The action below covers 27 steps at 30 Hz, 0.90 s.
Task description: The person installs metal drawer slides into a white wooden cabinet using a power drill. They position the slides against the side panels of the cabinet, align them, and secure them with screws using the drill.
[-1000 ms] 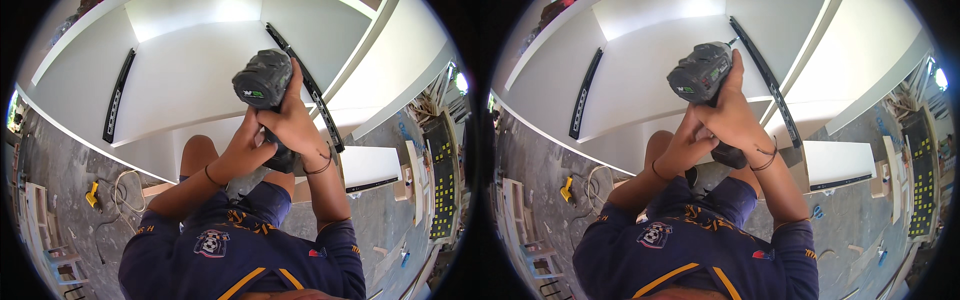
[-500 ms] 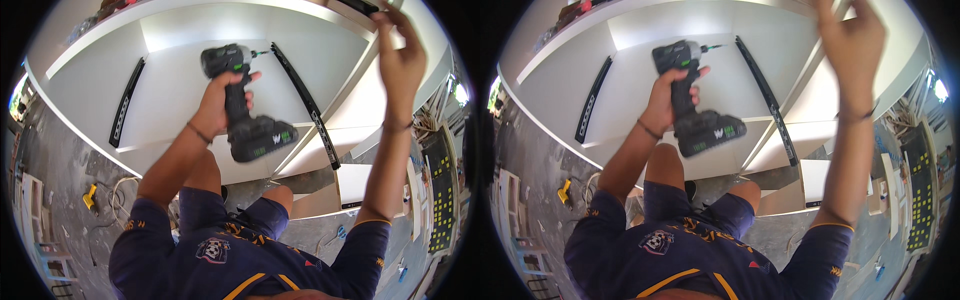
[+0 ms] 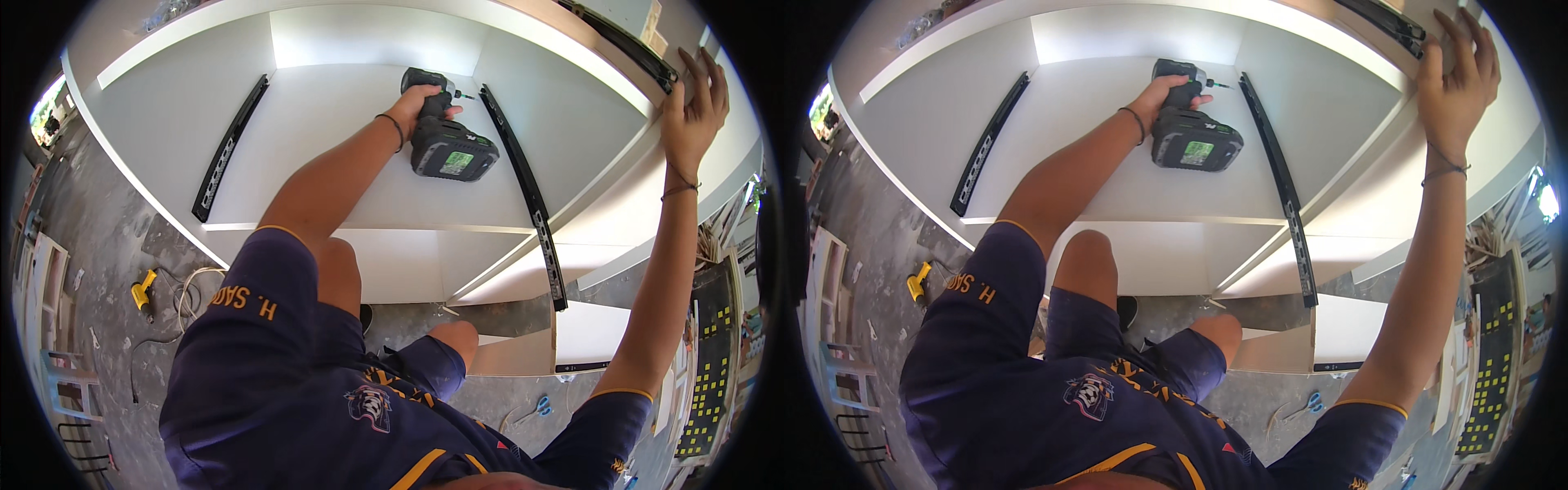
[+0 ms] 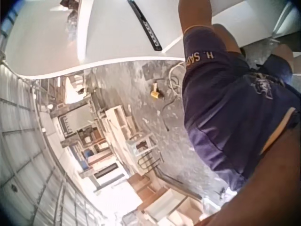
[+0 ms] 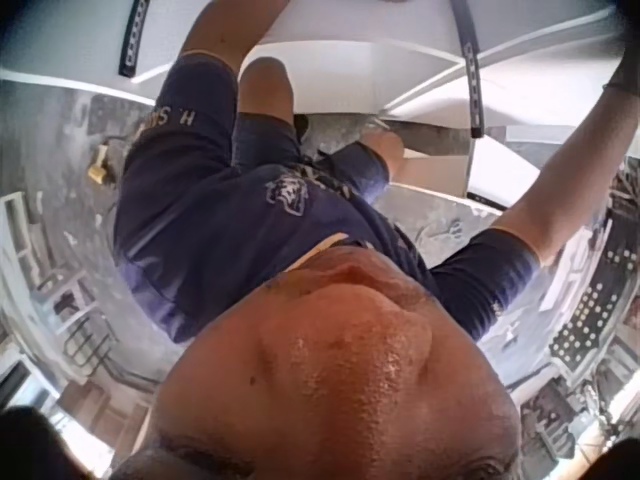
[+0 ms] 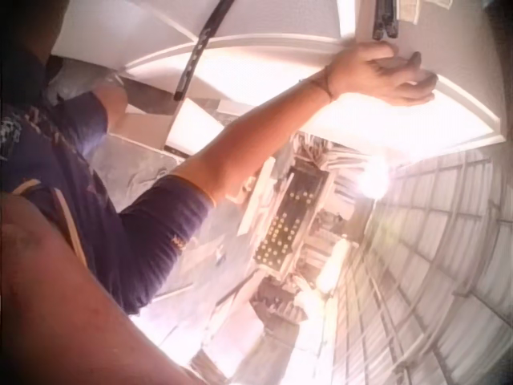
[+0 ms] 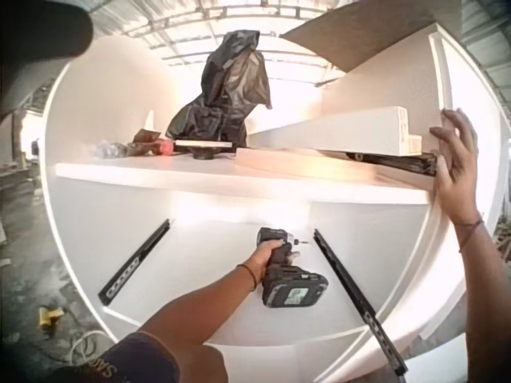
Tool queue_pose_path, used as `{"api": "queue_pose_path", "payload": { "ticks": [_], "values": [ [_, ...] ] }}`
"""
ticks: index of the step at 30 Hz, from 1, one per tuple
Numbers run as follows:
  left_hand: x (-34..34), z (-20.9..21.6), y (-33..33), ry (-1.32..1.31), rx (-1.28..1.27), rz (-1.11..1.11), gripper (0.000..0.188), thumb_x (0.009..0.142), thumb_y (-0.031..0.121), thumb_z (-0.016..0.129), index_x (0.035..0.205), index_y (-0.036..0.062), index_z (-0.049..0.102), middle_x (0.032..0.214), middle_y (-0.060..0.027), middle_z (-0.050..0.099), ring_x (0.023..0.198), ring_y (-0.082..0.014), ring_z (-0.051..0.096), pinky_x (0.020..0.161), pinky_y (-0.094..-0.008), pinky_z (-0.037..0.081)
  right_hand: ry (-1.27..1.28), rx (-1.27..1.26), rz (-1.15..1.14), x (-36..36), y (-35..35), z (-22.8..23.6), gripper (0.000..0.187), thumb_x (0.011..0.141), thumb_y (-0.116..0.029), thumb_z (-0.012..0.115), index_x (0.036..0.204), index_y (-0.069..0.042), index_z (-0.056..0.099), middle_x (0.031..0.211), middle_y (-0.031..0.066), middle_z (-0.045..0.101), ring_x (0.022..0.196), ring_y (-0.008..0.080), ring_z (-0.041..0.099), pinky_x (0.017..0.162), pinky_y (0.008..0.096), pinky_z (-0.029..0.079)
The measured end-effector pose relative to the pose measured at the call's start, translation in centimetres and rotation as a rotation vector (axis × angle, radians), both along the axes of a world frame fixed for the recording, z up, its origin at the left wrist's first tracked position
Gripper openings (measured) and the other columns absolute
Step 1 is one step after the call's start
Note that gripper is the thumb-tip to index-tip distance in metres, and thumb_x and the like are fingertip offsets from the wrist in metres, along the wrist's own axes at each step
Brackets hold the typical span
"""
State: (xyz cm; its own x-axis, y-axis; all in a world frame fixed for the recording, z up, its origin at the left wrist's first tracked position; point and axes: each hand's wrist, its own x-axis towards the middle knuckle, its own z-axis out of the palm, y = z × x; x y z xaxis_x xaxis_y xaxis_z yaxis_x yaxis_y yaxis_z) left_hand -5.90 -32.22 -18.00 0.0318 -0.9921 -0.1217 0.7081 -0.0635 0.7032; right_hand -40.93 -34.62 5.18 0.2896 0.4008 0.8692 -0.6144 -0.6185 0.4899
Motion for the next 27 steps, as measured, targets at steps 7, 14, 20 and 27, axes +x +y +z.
{"api": "queue_pose_path", "payload": {
  "ticks": [7, 14, 20, 27],
  "values": [
    [0.4, -1.7, -2.7, 0.095, 0.021, -0.034, 0.042, 0.092, 0.024, 0.048, 0.126, 0.0038, 0.032, 0.118, -0.0268, 0.058, 0.068, -0.0238, 0.062, 0.069, -0.0403, 0.056, 0.02, -0.009, 0.021, 0.2, -0.1, 0.1, 0.03, 0.084, -0.02, 0.056, 0.113, -0.021, 0.067, 0.128, 0.0038, 0.057, 0.125, 0.029, 0.044, 0.106, 0.0418, 0.031],
    [-1.0, -1.4, -3.4, 0.106, 0.043, -0.029, 0.04, 0.092, 0.023, 0.047, 0.123, 0.0029, 0.033, 0.119, -0.0265, 0.057, 0.066, -0.021, 0.06, 0.068, -0.0377, 0.055, 0.045, -0.012, -0.058, 0.0, -0.1, 0.2, 0.034, 0.088, -0.025, 0.05, 0.118, -0.017, 0.065, 0.132, 0.0091, 0.053, 0.13, 0.03, 0.038, 0.109, 0.0419, 0.03],
    [-2.0, -0.9, -3.7, 0.094, 0.055, -0.001, 0.038, 0.092, 0.023, 0.046, 0.121, 0.0034, 0.033, 0.104, -0.0254, 0.063, 0.065, -0.0226, 0.059, 0.069, -0.0391, 0.055, 0.039, -0.006, 0.003, 0.2, 0.0, 0.2, 0.03, 0.086, -0.019, 0.054, 0.114, -0.02, 0.067, 0.128, 0.0042, 0.057, 0.124, 0.0289, 0.044, 0.105, 0.0416, 0.032],
    [-2.2, -1.1, -3.8, 0.08, 0.045, -0.016, 0.038, 0.092, 0.023, 0.046, 0.122, 0.0032, 0.033, 0.103, -0.0266, 0.063, 0.065, -0.0229, 0.06, 0.069, -0.0389, 0.055, 0.04, -0.003, 0.02, 0.2, 0.1, 0.1, 0.03, 0.085, -0.018, 0.053, 0.112, -0.019, 0.068, 0.128, 0.0071, 0.056, 0.121, 0.0288, 0.046, 0.102, 0.0411, 0.035]
  ]
}}
